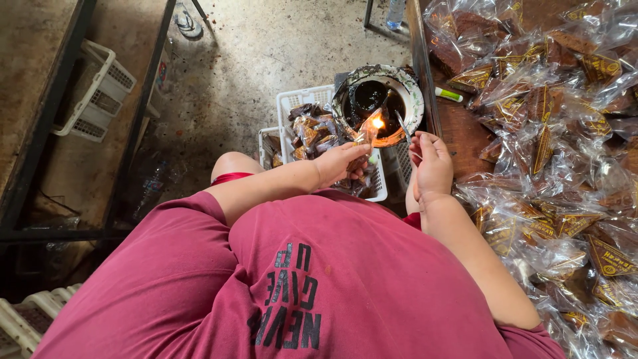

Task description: Sealing plastic bags containing pastries using a small flame in a bakery production area.

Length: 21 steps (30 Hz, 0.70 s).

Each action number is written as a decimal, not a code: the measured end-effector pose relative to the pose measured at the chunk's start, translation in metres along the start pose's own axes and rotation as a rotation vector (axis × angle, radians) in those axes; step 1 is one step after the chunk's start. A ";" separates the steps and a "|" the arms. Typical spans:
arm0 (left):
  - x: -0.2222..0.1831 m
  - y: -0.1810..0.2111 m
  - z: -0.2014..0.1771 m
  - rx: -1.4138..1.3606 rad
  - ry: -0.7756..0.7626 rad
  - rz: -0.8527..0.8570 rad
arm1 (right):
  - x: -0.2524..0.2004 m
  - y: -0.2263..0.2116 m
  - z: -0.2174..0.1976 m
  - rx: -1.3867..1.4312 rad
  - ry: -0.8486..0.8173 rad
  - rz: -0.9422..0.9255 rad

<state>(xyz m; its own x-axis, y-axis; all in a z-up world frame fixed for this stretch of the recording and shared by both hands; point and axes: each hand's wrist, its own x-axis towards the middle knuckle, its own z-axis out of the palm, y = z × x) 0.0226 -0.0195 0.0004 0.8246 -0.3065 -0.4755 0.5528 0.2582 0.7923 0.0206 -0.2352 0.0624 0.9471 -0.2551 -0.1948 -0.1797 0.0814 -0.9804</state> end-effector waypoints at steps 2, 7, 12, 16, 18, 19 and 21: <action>-0.002 -0.001 -0.002 0.038 -0.006 0.020 | -0.002 -0.003 0.001 -0.027 -0.026 0.000; -0.023 -0.007 0.003 0.105 -0.208 0.122 | -0.023 -0.019 0.016 -0.035 -0.222 0.127; -0.029 -0.005 0.002 0.036 -0.325 0.218 | -0.014 0.009 0.020 0.189 -0.333 0.278; -0.056 0.018 0.005 -0.039 -0.151 0.283 | -0.025 0.011 0.011 0.072 -0.463 0.344; -0.058 0.019 0.006 0.005 -0.142 0.275 | -0.034 -0.003 0.009 -0.037 -0.543 0.321; -0.055 0.014 0.004 0.045 -0.190 0.290 | -0.039 -0.015 0.010 -0.250 -0.593 0.246; -0.043 0.000 -0.006 0.087 -0.235 0.310 | -0.028 -0.003 0.009 -0.464 -0.641 0.162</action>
<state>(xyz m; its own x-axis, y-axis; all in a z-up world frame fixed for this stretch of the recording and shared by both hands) -0.0126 -0.0010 0.0188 0.8954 -0.4299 -0.1159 0.2609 0.2956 0.9190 -0.0029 -0.2200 0.0712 0.8430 0.3388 -0.4178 -0.2866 -0.3743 -0.8819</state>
